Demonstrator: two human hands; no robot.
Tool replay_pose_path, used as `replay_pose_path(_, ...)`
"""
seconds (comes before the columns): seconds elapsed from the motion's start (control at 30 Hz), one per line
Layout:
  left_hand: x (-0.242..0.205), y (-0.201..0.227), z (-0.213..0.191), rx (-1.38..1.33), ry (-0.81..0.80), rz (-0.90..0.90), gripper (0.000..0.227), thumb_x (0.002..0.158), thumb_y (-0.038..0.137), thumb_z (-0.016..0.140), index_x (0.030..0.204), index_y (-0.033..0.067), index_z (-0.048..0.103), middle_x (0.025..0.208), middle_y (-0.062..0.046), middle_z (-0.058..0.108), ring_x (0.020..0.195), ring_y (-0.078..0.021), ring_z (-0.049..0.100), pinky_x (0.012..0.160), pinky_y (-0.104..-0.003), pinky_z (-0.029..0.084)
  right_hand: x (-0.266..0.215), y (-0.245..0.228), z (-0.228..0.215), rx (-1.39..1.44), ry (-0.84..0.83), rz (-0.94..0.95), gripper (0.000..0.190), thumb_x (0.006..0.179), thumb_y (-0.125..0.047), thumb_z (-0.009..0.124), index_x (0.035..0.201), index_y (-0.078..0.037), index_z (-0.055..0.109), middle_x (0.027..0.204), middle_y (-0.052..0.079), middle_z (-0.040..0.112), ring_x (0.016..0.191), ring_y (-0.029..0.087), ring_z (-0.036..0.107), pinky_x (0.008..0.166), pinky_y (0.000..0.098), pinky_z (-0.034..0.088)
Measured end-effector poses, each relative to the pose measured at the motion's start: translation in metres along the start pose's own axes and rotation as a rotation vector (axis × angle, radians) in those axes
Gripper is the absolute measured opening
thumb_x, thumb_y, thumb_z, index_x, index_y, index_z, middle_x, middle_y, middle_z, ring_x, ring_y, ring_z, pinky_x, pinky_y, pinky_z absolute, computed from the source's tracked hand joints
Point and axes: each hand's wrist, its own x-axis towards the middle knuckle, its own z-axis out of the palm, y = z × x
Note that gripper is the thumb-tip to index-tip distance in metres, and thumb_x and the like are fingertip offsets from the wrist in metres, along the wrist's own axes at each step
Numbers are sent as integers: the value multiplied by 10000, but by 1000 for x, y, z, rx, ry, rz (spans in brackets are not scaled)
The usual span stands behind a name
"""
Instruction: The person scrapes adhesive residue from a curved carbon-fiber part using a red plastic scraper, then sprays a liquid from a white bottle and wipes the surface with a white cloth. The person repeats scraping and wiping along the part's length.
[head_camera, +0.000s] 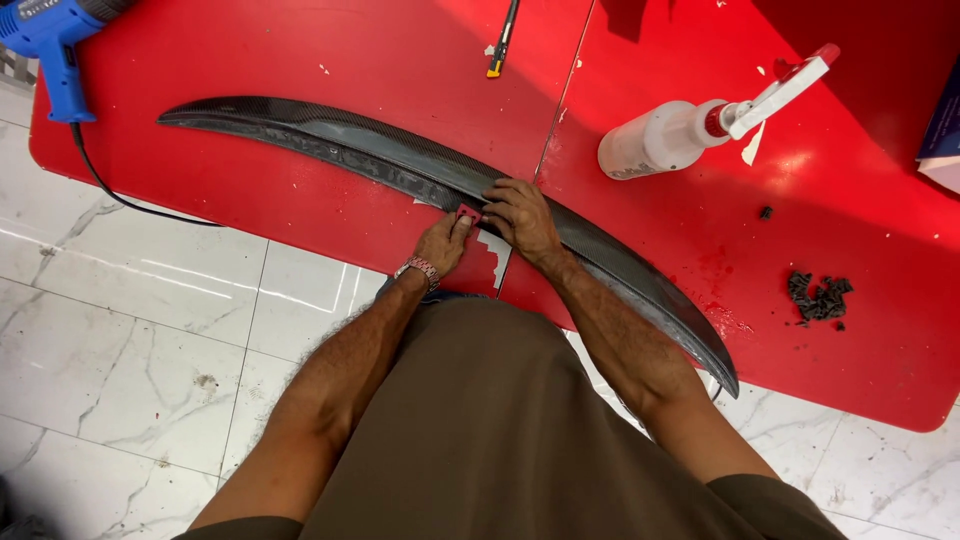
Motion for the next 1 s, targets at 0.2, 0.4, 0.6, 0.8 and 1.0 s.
replay_pose_path(0.2, -30, 3, -15, -280, 101, -113, 480, 1192, 486, 446, 1090, 104, 720, 759, -108, 732, 628, -233, 738, 614, -401, 665, -62, -68, -63, 299, 74, 459, 174, 1064, -195, 809, 1226, -199, 871, 1199, -5, 842, 1198, 272, 761, 1017, 428, 598)
replay_pose_path(0.4, -32, -34, -10, -536, 237, -187, 456, 1199, 455, 457, 1120, 79, 701, 768, -119, 690, 566, -221, 702, 515, -384, 650, -177, -57, -132, 460, 488, 957, 217, 1035, -62, 851, 1250, -52, 828, 1079, 174, 821, 971, 247, 786, 854, 395, 666)
replay_pose_path(0.6, -39, -24, -11, -569, 259, -161, 458, 1215, 422, 432, 1062, 85, 701, 731, -101, 674, 527, -220, 684, 481, -401, 631, -288, 7, -236, 356, 789, 1240, 299, 931, -101, 1007, 1054, -41, 740, 888, 95, 722, 716, 202, 748, 628, 344, 657)
replay_pose_path(0.8, -38, -10, -13, -551, 258, -221, 456, 1184, 481, 465, 986, 117, 656, 673, -8, 622, 444, -160, 544, 403, -358, 499, -317, 54, -347, 272, 894, 1506, 301, 858, -87, 1033, 853, -186, 749, 684, -11, 686, 546, 80, 608, 492, 227, 511)
replay_pose_path(1.0, -36, -20, -10, -605, 279, -192, 447, 1178, 494, 466, 1003, 119, 633, 672, -17, 611, 446, -161, 544, 409, -370, 510, -300, 57, -418, 303, 933, 1540, 375, 1112, -513, 804, 1120, -138, 792, 927, 8, 806, 794, 129, 839, 732, 286, 740)
